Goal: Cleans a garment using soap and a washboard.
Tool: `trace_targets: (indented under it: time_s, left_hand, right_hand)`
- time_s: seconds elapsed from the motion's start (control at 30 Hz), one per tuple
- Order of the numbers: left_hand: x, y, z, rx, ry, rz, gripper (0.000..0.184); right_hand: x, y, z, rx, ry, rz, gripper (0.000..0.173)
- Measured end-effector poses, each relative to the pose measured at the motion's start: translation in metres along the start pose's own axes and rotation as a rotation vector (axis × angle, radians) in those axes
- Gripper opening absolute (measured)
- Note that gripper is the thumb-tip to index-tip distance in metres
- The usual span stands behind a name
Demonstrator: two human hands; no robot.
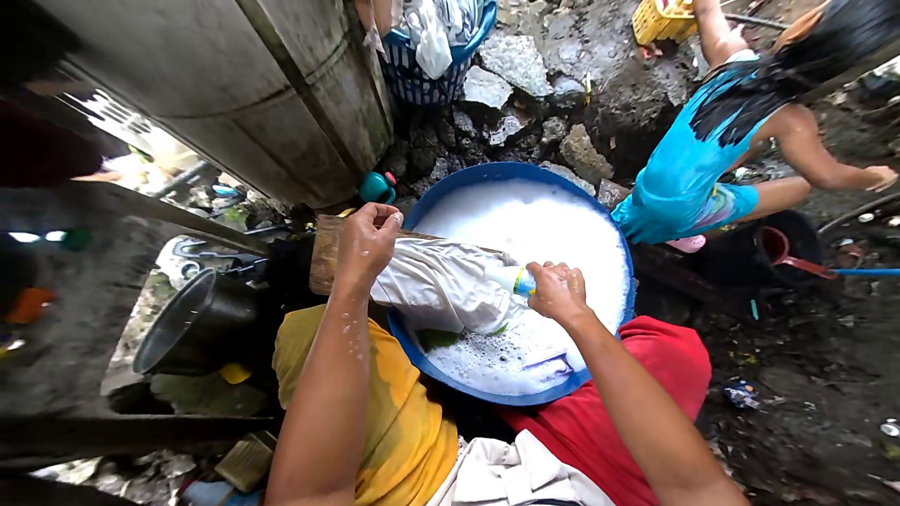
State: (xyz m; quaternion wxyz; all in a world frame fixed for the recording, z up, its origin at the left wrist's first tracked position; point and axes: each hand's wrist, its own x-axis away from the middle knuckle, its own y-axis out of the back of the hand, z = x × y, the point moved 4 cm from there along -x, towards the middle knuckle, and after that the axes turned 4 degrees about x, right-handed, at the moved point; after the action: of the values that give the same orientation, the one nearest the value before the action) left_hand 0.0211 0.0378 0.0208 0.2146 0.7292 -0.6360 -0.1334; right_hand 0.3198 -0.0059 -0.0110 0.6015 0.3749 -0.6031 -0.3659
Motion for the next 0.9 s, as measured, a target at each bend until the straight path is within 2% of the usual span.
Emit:
trace_targets:
  time_s: [0.27,0.5,0.9]
  left_hand:
    - [-0.001,0.001,0.002,0.009,0.009,-0.002,0.028]
    - [0.0,0.001,0.002,-0.002,-0.001,0.006,0.029]
    - [0.003,0.001,-0.001,-0.012,0.027,0.006,0.028]
  right_hand:
    - [-0.004,0.005,0.004,-0.004,0.003,-0.006,0.054]
    - [-0.007,0.002,-0.01,0.002,-0.017,-0.003,0.054]
    - [0.005,-0.019,-0.039,0.081,-0.074,0.134,0.049]
